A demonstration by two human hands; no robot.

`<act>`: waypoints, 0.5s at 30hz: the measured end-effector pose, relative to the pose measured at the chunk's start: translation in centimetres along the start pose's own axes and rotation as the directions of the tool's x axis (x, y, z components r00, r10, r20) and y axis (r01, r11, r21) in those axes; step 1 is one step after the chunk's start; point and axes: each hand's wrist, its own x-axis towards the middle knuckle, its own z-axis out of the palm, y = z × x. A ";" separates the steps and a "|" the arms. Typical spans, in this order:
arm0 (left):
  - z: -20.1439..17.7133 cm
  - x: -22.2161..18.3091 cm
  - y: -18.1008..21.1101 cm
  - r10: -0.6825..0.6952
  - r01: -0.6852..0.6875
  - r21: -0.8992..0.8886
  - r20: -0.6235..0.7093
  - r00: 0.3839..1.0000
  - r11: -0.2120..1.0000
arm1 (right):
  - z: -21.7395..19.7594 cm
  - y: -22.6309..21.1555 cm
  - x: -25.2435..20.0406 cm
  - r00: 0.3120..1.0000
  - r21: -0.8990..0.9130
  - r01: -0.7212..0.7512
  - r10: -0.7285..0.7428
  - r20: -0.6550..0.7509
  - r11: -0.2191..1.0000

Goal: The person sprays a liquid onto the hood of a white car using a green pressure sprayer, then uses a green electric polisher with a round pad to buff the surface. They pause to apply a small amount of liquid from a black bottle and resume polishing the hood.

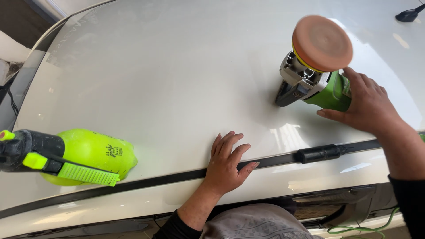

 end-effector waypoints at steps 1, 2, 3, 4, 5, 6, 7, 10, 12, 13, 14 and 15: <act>-0.3 -0.1 0.2 0.016 -0.017 -0.021 -0.040 0.999 1.000 | 0.1 -0.2 -0.6 0.998 0.019 0.017 -0.016 -0.066 1.000; -0.5 0.0 0.3 0.015 -0.015 -0.020 -0.044 0.999 1.000 | -0.3 -1.1 -1.9 0.998 0.018 0.021 -0.020 -0.068 1.000; -0.7 -0.1 0.4 0.037 -0.039 -0.026 -0.086 0.996 0.999 | -0.6 -1.8 -3.3 0.967 0.073 0.098 -0.077 -0.245 0.993; -0.9 -0.1 0.5 0.059 -0.064 -0.032 -0.128 0.990 0.997 | -0.8 -2.6 -4.6 0.901 0.114 0.179 -0.117 -0.417 0.977; -0.9 -0.2 0.5 0.059 -0.063 -0.033 -0.129 0.990 0.997 | -0.5 -3.0 -5.6 0.901 0.112 0.180 -0.118 -0.417 0.977; -0.8 -0.3 0.4 0.069 -0.075 -0.039 -0.136 0.988 0.996 | -0.3 -3.5 -6.5 0.857 0.104 0.260 -0.180 -0.482 0.960; -0.8 -0.4 0.4 0.076 -0.083 -0.045 -0.143 0.987 0.996 | 0.1 -3.9 -7.4 0.805 0.092 0.341 -0.240 -0.543 0.936; -0.7 -0.6 0.3 0.083 -0.088 -0.035 -0.143 0.986 0.995 | -0.6 -5.2 -8.8 0.798 0.196 0.380 -0.213 -0.564 0.904; -0.6 -0.7 0.3 0.088 -0.094 -0.037 -0.133 0.987 0.995 | -1.4 -4.9 -8.7 0.861 0.404 0.326 -0.092 -0.501 0.855; -0.5 -0.5 0.2 0.094 -0.099 -0.035 -0.126 0.988 0.994 | -1.9 -4.7 -8.6 0.911 0.593 0.258 0.013 -0.413 0.762; -0.5 -0.4 0.3 0.103 -0.109 -0.038 -0.125 0.987 0.993 | -2.0 -4.3 -8.2 0.909 0.591 0.254 0.020 -0.417 0.765; -0.6 -0.4 0.3 0.102 -0.108 -0.042 -0.125 0.987 0.993 | -2.1 -4.0 -7.9 0.942 0.780 0.168 0.135 -0.307 0.603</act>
